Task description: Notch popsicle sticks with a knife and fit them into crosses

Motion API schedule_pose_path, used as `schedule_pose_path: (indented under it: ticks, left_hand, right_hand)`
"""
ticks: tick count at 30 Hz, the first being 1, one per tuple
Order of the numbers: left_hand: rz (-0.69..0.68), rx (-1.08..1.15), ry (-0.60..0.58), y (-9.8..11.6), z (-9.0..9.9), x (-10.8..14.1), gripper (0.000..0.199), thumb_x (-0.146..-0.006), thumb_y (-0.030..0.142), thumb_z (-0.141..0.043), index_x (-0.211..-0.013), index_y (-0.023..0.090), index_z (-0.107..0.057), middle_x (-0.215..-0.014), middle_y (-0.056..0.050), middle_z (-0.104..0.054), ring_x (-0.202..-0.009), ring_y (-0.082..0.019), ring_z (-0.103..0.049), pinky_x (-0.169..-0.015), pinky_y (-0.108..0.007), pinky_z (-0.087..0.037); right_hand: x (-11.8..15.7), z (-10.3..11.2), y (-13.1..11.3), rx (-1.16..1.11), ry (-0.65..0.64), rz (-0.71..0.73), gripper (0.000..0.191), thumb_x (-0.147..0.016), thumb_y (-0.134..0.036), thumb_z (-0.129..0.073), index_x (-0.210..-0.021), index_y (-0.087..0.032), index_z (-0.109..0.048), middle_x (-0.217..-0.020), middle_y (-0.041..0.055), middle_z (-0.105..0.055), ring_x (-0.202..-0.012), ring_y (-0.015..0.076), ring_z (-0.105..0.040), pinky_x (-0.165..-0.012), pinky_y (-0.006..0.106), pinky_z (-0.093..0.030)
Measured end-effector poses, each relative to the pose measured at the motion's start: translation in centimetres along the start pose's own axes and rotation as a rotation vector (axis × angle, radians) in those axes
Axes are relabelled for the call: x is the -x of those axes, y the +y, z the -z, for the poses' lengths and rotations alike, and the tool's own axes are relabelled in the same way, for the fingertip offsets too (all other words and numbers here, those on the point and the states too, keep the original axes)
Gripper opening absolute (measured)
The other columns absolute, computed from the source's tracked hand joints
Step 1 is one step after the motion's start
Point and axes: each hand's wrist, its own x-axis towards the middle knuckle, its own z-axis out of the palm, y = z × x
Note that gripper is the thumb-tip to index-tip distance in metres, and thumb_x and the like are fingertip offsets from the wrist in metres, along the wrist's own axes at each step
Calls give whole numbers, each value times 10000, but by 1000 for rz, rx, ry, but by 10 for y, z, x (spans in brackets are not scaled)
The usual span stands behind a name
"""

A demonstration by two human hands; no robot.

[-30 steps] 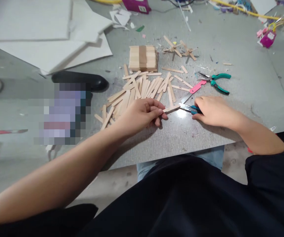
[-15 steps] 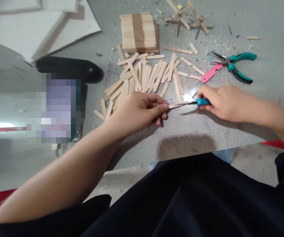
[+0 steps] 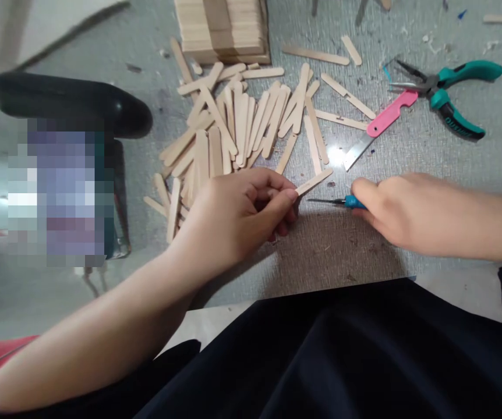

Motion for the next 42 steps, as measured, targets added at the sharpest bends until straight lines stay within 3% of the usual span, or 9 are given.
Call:
schedule_pose_path:
  ticks: [3, 6, 11, 14, 18, 24, 32, 37, 42]
  left_hand:
    - [-46, -51, 1, 1, -3, 5, 153, -1073, 295, -664, -934, 239, -699, -662, 36, -767, -557, -141, -692, -612, -283, -518]
    - [-55, -89, 53, -1, -7, 9, 119, -1087, 320, -652, -1135, 239, -724, -675, 37, -764, -592, -170, -700, -648, -313, -520]
    - [-126, -189, 59, -2, -11, 13, 391, -1093, 264, -631, -1476, 214, -687, -656, 52, -748, -584, -182, -663, -666, -326, -501]
    - [-135, -187, 11, 0, -9, 12, 370, -1107, 263, -612, -1456, 222, -727, -674, 50, -764, -549, -157, -620, -638, -311, -471]
    - [-139, -166, -26, 1, -6, 11, 345, -1105, 303, -625, -1394, 222, -796, -690, 38, -750, -534, -142, -572, -594, -309, -426]
    - [-123, -176, -37, 1, -5, 14, 365, -1087, 296, -621, -1355, 236, -862, -678, 33, -670, -580, -139, -557, -584, -294, -401]
    - [-102, -176, -48, 1, -4, 13, 378, -1073, 312, -629, -1349, 261, -882, -682, 25, -678, -640, -161, -617, -628, -286, -464]
    - [-96, -181, -36, 0, -5, 13, 361, -1069, 310, -640, -1335, 265, -879, -651, 27, -643, -682, -180, -655, -649, -283, -488]
    - [-111, -205, -21, 1, -7, 14, 356, -1069, 314, -636, -1328, 247, -870, -690, 17, -694, -636, -163, -612, -606, -287, -433]
  right_hand:
    - [2, -4, -3, -101, 25, 3, 138, -1159, -362, -517, -1039, -299, -544, -572, -59, -443, -456, 199, -334, -545, 376, -163]
    - [-5, -3, -6, -162, 42, -41, 167, -1152, -418, -481, -1032, -306, -512, -542, -56, -422, -445, 211, -329, -522, 378, -184]
    - [-10, -4, -6, -62, 23, -47, 124, -1109, -375, -488, -1043, -301, -563, -573, -15, -521, -440, 224, -355, -519, 390, -179]
    - [-11, -2, 0, 285, 118, 75, 120, -1045, -213, -530, -1068, -281, -625, -650, 0, -553, -451, 199, -282, -526, 408, -122]
    - [-18, 10, 8, 666, 133, 219, 423, -977, -10, -424, -1205, -232, -703, -720, 12, -451, -558, 204, -239, -521, 377, -168]
    - [-20, 10, 17, 494, 144, 168, 353, -1054, -27, -323, -960, -255, -575, -715, 10, -317, -601, 191, -152, -583, 402, -153]
    - [-21, 11, 15, 279, 91, 129, 384, -1078, -83, -254, -892, -250, -545, -724, 29, -296, -626, 210, -134, -674, 458, -113]
    - [-20, 8, 15, 169, 90, 80, 403, -1079, -113, -319, -930, -271, -659, -751, 27, -284, -649, 217, -110, -727, 463, -106]
    - [-18, 5, 16, 403, 72, 139, 465, -1054, -53, -348, -1107, -285, -747, -777, 27, -339, -654, 228, -136, -689, 446, -115]
